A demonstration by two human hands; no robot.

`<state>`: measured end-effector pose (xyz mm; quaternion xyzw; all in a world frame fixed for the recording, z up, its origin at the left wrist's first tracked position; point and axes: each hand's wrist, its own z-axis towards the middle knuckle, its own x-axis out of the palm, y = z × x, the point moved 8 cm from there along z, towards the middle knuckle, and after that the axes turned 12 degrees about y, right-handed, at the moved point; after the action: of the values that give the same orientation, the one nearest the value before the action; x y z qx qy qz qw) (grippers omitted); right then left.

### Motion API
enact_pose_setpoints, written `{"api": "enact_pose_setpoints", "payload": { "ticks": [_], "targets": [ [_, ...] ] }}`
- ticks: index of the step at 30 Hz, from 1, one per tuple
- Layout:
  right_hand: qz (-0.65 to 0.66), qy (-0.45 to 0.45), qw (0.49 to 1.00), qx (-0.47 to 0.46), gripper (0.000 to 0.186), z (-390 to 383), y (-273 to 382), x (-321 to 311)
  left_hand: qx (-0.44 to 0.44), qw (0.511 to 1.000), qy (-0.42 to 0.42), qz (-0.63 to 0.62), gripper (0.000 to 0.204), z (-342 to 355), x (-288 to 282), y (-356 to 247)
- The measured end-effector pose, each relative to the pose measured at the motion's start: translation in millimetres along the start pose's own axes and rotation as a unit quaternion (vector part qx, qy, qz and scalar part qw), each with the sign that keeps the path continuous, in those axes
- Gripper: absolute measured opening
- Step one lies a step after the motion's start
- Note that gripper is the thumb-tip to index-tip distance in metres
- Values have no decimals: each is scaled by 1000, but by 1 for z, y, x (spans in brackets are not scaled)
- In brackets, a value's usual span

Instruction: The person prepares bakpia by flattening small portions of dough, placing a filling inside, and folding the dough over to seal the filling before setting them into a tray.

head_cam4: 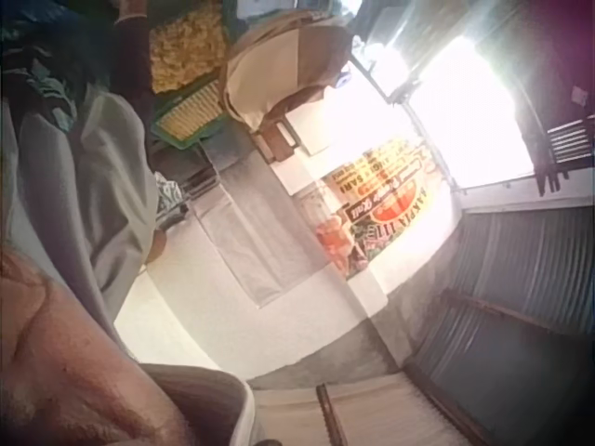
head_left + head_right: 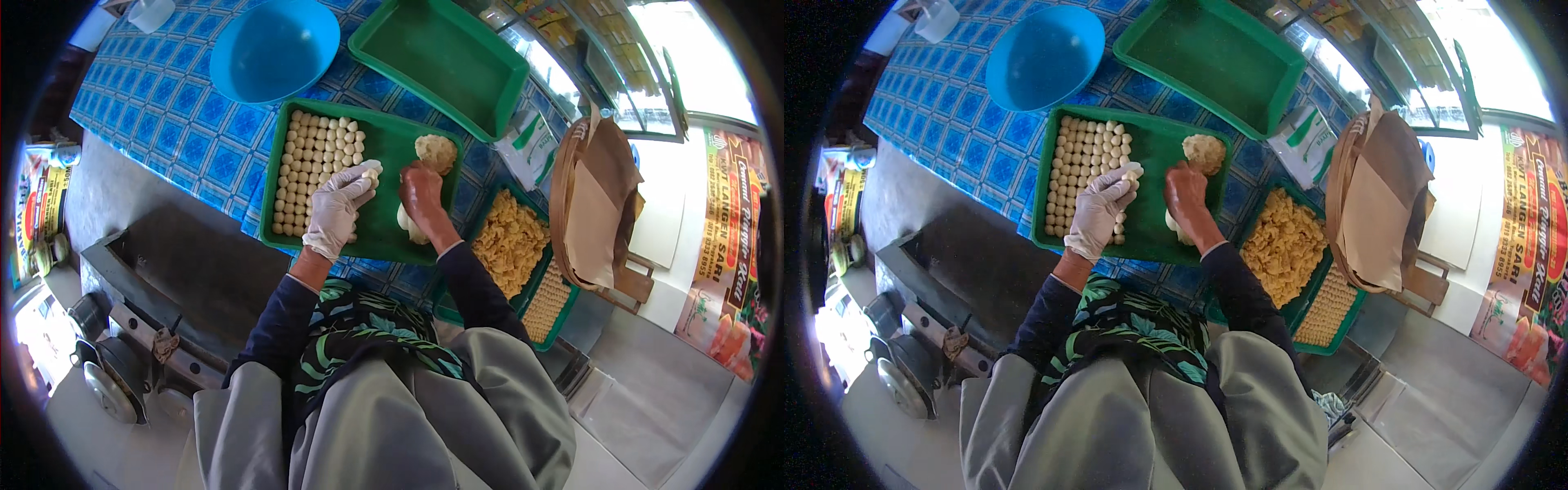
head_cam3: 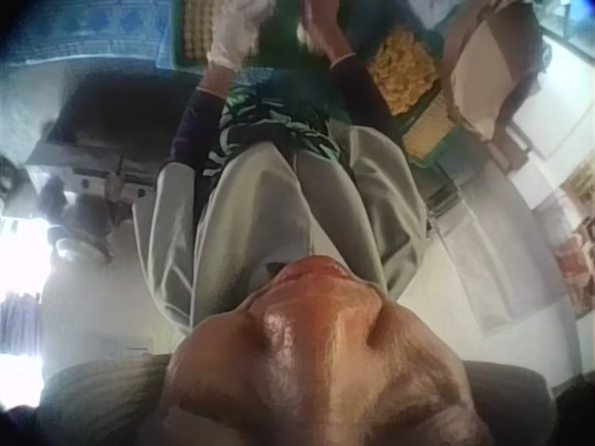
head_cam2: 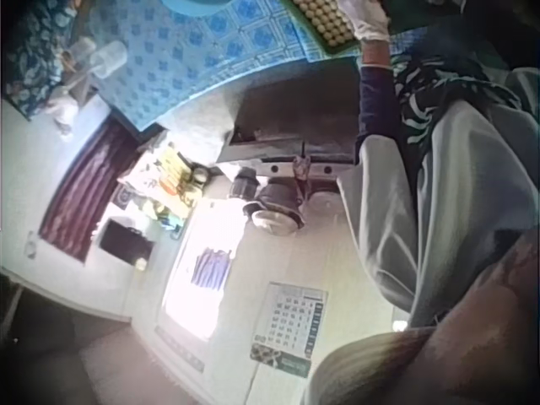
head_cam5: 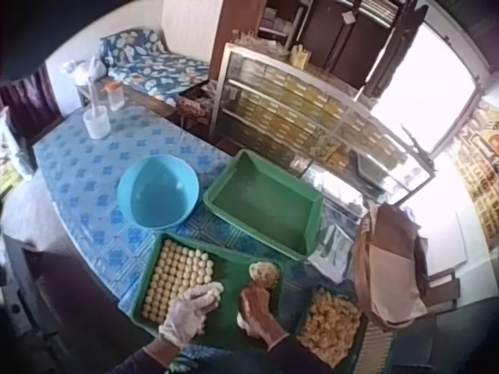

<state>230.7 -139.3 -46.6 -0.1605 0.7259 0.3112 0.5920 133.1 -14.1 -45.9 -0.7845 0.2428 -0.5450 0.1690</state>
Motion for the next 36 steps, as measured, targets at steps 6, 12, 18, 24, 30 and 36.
{"api": "enact_pose_setpoints", "payload": {
  "ticks": [6, 12, 18, 24, 30, 36],
  "targets": [
    [628, 118, 751, 167, 18, -2, -2, -8, 33, 994, -39, 94, 26, -5, -8, -13],
    [633, 151, 747, 136, 15, -11, 10, -28, 48, 949, -1, 311, 26, 2, 27, -26],
    [580, 175, 785, 130, 17, -7, 6, -31, 66, 947, 8, 313, 36, 9, 30, -24],
    [565, 133, 810, 84, 8, -16, 3, -50, -8, 976, 63, 206, 37, 13, 44, -4],
    [335, -34, 927, -165, 8, -26, 40, -82, -56, 994, 95, -9, 31, 22, -3, 27],
    [551, -11, 834, 34, 5, -27, 6, -61, 34, 996, 21, 86, 35, 7, 28, 20]
  ]
}}
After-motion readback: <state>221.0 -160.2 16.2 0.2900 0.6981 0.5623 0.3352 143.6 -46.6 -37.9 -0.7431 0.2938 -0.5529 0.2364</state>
